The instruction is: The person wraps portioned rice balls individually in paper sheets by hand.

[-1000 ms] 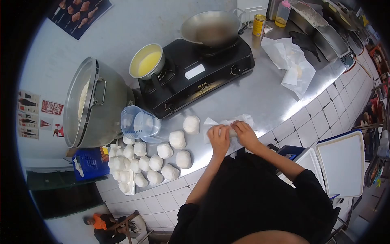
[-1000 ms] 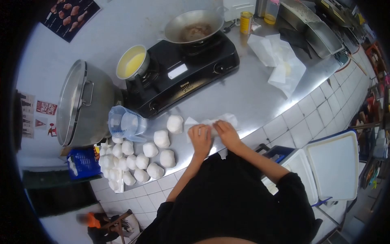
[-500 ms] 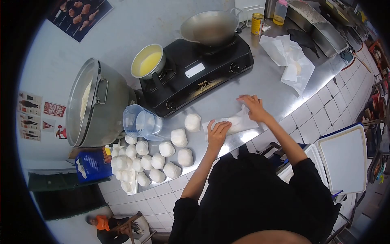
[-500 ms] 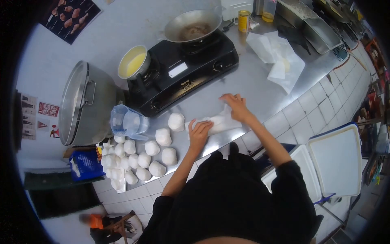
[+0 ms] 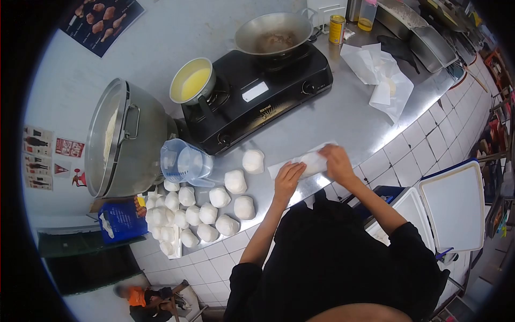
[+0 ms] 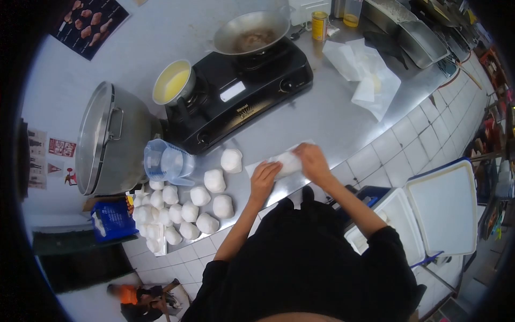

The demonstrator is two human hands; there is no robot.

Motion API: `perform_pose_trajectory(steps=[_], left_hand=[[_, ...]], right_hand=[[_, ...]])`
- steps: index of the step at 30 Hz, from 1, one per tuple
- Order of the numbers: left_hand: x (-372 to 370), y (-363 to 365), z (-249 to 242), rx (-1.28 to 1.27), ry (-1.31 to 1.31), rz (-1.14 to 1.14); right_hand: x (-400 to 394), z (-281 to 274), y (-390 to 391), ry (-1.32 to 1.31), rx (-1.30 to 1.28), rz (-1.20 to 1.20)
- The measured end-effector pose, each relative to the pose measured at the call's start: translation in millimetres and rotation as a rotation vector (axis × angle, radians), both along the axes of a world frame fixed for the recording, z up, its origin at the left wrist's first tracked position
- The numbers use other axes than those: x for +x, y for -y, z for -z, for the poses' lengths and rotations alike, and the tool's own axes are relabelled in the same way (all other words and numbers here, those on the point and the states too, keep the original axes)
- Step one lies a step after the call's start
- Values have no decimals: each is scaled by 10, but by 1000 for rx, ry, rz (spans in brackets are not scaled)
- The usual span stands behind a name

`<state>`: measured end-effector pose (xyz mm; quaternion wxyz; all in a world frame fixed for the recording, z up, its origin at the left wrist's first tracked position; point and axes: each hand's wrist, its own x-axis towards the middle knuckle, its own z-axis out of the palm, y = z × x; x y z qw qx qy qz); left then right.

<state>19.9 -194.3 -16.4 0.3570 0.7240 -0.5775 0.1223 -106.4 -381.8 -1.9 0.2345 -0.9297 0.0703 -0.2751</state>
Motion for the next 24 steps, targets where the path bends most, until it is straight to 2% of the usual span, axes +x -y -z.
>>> perform_pose_trajectory(steps=[1, 4, 8, 10, 13, 16, 19, 23, 24], left_hand=[[0, -14, 1, -11, -20, 14], [-39, -82, 55, 21, -63, -19], [-161, -122, 99, 22, -98, -104], [-203, -118, 29, 11, -103, -158], [-264, -193, 96, 33, -125, -192], [-302, -245, 148, 34, -150, -198], [-363, -304, 258, 32, -161, -203], [-452, -280, 257, 25, -270, -214], [-488, -258, 169, 20, -300, -215]], right_hand=[[-36, 10, -85, 25, -34, -119], [-112, 242, -102, -113, -4, -79], [-123, 586, 46, -54, -40, -100], [-86, 592, 72, -68, -122, -63], [-44, 563, 117, -234, -84, -117], [-52, 547, 216, -254, -95, -164], [-51, 606, 278, -17, -183, -243], [-15, 619, 303, -67, -43, -307], [-24, 433, 347, -96, 28, -349]])
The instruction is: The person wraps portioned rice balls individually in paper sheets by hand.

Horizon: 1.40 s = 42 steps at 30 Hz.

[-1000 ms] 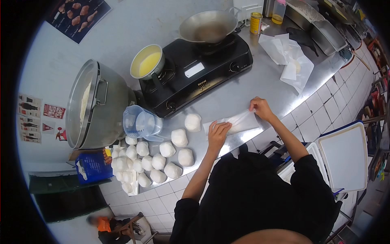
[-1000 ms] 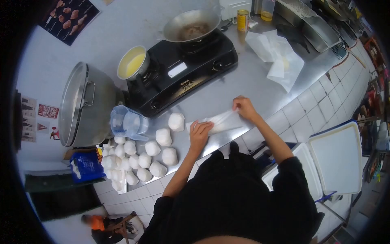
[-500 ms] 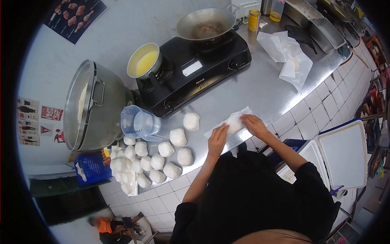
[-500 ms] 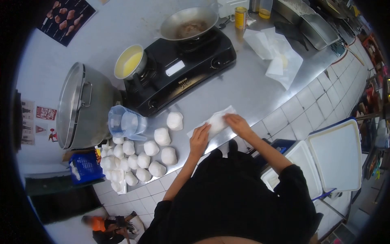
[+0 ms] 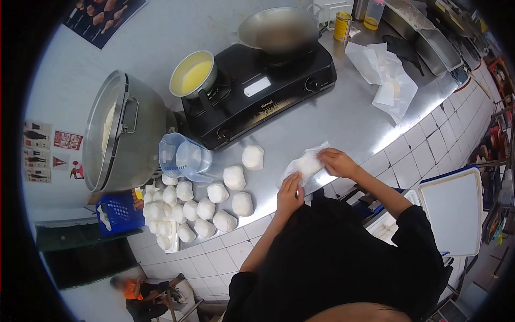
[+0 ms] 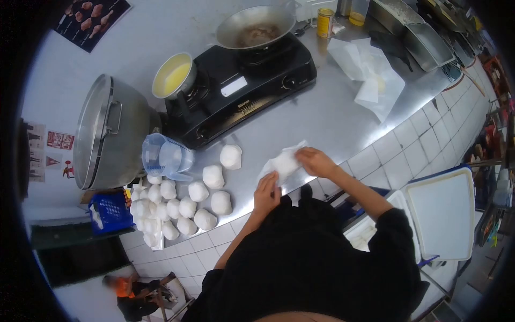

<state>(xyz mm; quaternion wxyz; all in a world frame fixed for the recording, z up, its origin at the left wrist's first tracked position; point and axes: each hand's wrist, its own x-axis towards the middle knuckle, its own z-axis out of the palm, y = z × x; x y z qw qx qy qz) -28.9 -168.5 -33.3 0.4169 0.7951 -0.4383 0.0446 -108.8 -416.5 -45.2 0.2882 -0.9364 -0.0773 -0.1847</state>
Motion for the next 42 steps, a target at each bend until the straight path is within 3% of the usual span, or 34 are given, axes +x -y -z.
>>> perform_pose_trajectory(steps=[2, 4, 8, 11, 12, 16, 18, 22, 28, 31, 33, 36, 39, 42], left_hand=[[-65, 18, -199, -11, -59, -1], [4, -9, -24, 36, 27, 30], [201, -52, 146, 75, 53, 96], [327, -67, 166, 83, -242, 50], [378, -28, 92, -27, -442, 38], [560, 72, -166, 95, -541, 38], [630, 82, -151, 191, -563, 71], [635, 155, -164, 270, -415, 29], [817, 267, -18, 413, -126, 30], [1030, 501, -160, 558, -111, 84], [1094, 635, -287, 676, -26, 100], [1102, 637, -318, 676, -39, 110], [1016, 608, -163, 486, -12, -26], [754, 501, -77, 356, 201, -29]], right_hand=[[-30, -250, 29, -33, 46, -50], [-61, -359, 30, -21, 1, -75], [-73, 32, 5, -64, -125, -48], [-51, 122, -45, -124, -164, -15], [-28, 98, -90, -133, -147, 15], [115, -315, -313, -246, 10, 183], [179, -320, -314, -170, 50, 155], [161, -184, -269, -328, -17, 163], [439, -158, -141, -179, -110, 155], [784, -352, 65, -638, 213, -56], [931, -492, 61, -740, 178, -103], [1004, -469, 53, -656, 102, -180], [921, -310, -21, -612, 90, -194], [696, -269, -198, -605, 149, -127]])
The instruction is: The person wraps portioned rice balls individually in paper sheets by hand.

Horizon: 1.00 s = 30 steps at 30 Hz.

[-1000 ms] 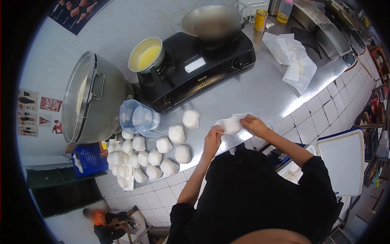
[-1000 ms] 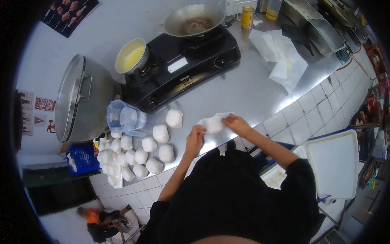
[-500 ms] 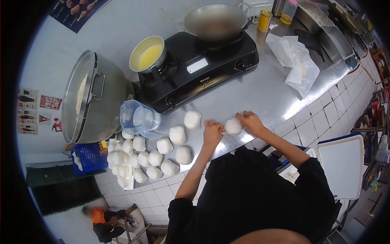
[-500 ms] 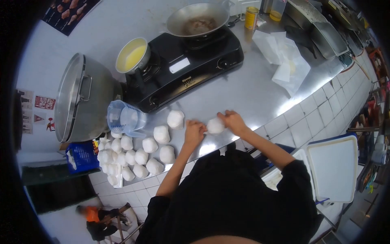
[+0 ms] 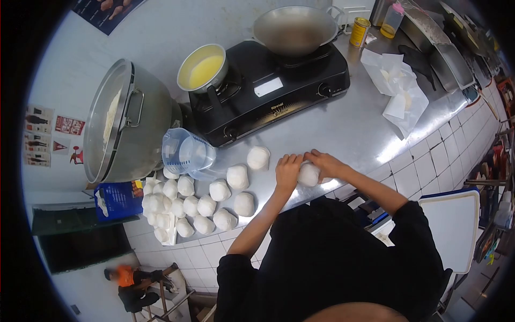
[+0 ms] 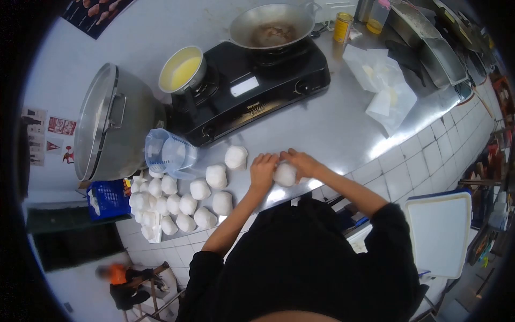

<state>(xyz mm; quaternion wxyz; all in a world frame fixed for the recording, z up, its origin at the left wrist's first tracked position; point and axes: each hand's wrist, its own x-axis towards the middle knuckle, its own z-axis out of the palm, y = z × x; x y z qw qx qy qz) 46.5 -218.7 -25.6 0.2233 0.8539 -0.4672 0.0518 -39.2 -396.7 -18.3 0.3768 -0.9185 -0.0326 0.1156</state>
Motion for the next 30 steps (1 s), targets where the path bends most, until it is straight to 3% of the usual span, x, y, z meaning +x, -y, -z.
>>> perform_pose_trajectory(steps=[3, 6, 9, 12, 14, 15, 16, 20, 23, 26, 30], left_hand=[[-38, -100, -254, 36, 79, -47], [-43, -188, -69, 63, -18, -57], [-193, -262, -4, 29, -341, -245], [-392, -298, -47, -203, -453, -223], [-540, -267, -55, -227, -427, -260], [-597, -253, -47, -242, -412, -275], [-624, -270, 7, -244, -561, -292], [-733, -285, -66, -191, -485, -288], [-709, -276, -123, -163, -557, -354], [-653, -293, -157, -200, -759, -530], [-541, -288, -170, -548, -1183, -711]], right_hand=[[-173, 56, -170, 6, 58, 106], [-314, 64, -412, 19, 104, 237], [-364, 71, -544, 92, 162, 315], [-417, 115, -604, 164, 212, 330], [-412, 152, -601, 239, 230, 298], [-432, 166, -607, 284, 213, 300], [-463, 176, -614, 329, 194, 304], [-545, 8, -684, 404, 74, 470], [-577, 180, -832, 473, -28, 526], [-511, 174, -959, 315, -172, 574], [-359, 20, -1064, 243, 238, 615]])
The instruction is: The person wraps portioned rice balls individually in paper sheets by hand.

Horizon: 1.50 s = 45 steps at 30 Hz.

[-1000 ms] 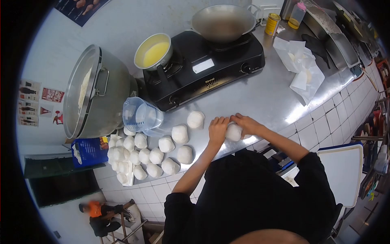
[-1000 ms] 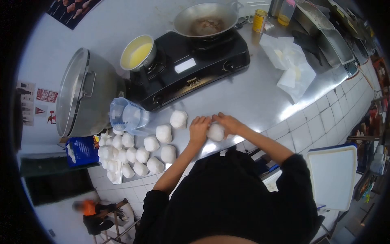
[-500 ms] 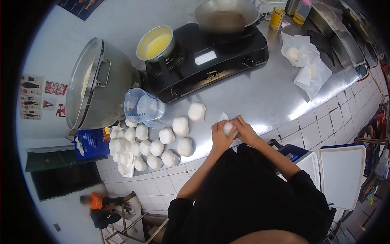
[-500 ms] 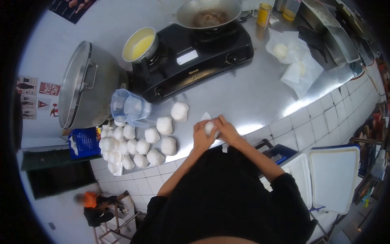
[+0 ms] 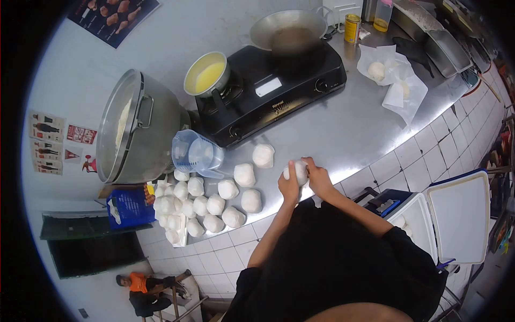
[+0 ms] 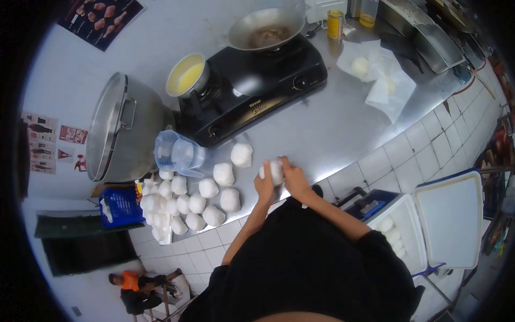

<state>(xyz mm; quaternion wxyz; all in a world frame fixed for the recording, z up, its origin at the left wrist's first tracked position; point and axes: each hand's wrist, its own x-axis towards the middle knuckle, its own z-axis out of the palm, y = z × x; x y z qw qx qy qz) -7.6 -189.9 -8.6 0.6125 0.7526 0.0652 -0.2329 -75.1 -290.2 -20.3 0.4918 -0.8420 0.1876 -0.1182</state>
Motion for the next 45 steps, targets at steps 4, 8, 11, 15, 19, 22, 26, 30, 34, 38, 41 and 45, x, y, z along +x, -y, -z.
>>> perform_pose_trajectory(steps=[4, 8, 11, 15, 19, 22, 26, 30, 34, 38, 41, 45], left_hand=[[114, -101, 100, -396, -341, -137], [194, -191, 212, -500, -343, -125], [275, -198, 301, -460, -191, -152], [435, -321, 129, -317, -309, -66], [438, -399, 156, 43, -157, -128], [389, -417, 193, 472, 248, -75], [373, -597, 242, 844, 509, -19], [388, -659, 120, 817, 421, 7], [477, -651, 229, 965, 759, 40], [454, -608, -106, 559, 980, 269], [448, -635, -127, 472, 1200, 530], [337, -691, -117, 624, 1109, 612]], right_hand=[[92, -179, -7, 61, 385, -58], [143, -108, -75, 81, 715, -85], [252, 81, -119, 135, 773, -156], [314, 75, -120, 67, 794, -265], [416, 281, -230, -109, 505, -297], [419, 86, -187, -266, 245, -198], [395, 463, 843, 101, -90, 283], [150, 267, 2458, 25, -381, 1134], [-15, -83, 3282, -101, -30, 1417], [-258, 568, 3887, 77, 68, 1313], [-393, 764, 4052, -79, -122, 1188], [-359, 783, 3801, 196, -383, 977]])
